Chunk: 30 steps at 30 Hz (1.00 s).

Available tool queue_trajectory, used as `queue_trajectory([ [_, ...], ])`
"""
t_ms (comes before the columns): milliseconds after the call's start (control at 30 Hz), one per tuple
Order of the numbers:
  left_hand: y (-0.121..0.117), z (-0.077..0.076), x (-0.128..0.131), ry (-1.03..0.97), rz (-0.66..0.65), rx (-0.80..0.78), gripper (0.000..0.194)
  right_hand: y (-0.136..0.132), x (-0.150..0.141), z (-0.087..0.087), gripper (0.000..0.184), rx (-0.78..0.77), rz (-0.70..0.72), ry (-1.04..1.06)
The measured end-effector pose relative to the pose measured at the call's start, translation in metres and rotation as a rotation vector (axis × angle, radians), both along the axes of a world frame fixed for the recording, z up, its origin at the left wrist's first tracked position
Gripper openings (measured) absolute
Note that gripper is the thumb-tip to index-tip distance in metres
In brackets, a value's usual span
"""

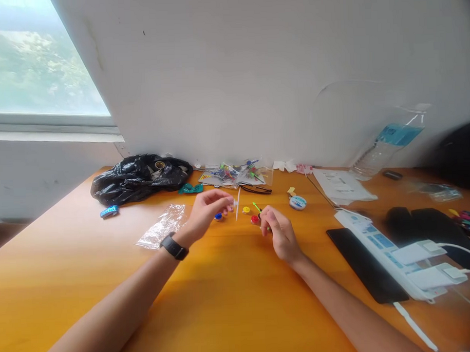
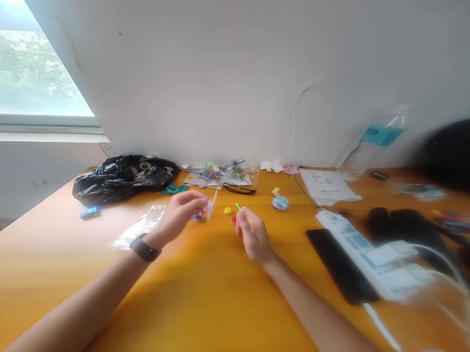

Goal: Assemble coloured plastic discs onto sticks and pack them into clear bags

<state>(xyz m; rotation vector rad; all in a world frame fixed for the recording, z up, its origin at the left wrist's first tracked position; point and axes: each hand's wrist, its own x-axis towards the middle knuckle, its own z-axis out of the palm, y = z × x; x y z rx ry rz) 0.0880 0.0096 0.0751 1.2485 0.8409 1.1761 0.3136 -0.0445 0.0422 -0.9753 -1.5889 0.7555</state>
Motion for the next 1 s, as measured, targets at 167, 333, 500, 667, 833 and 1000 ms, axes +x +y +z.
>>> queue_trajectory([
  [167, 0.016, 0.037, -0.038, 0.330, 0.068, -0.010, 0.021, 0.002, 0.002, -0.005, 0.062, 0.004, 0.016, -0.045],
  [333, 0.028, 0.031, -0.059, 0.546, 0.053, -0.115, 0.015, 0.001, 0.002, -0.010, 0.059, -0.009, 0.051, -0.088],
  [500, 0.028, 0.027, -0.060, 0.572, -0.060, -0.157, 0.016, 0.001, 0.001, -0.010, 0.058, -0.017, 0.059, -0.104],
  [667, 0.025, 0.040, -0.065, 0.413, -0.010, -0.050, 0.020, 0.002, 0.001, -0.009, 0.057, 0.008, 0.056, -0.121],
  [833, 0.028, 0.043, -0.070, 0.281, 0.024, -0.082, 0.029, 0.002, 0.000, -0.011, 0.056, 0.024, 0.044, -0.159],
  [1000, 0.039, 0.019, -0.074, 0.214, 0.007, -0.214, 0.033, 0.001, 0.000, -0.011, 0.054, 0.065, 0.031, -0.243],
])
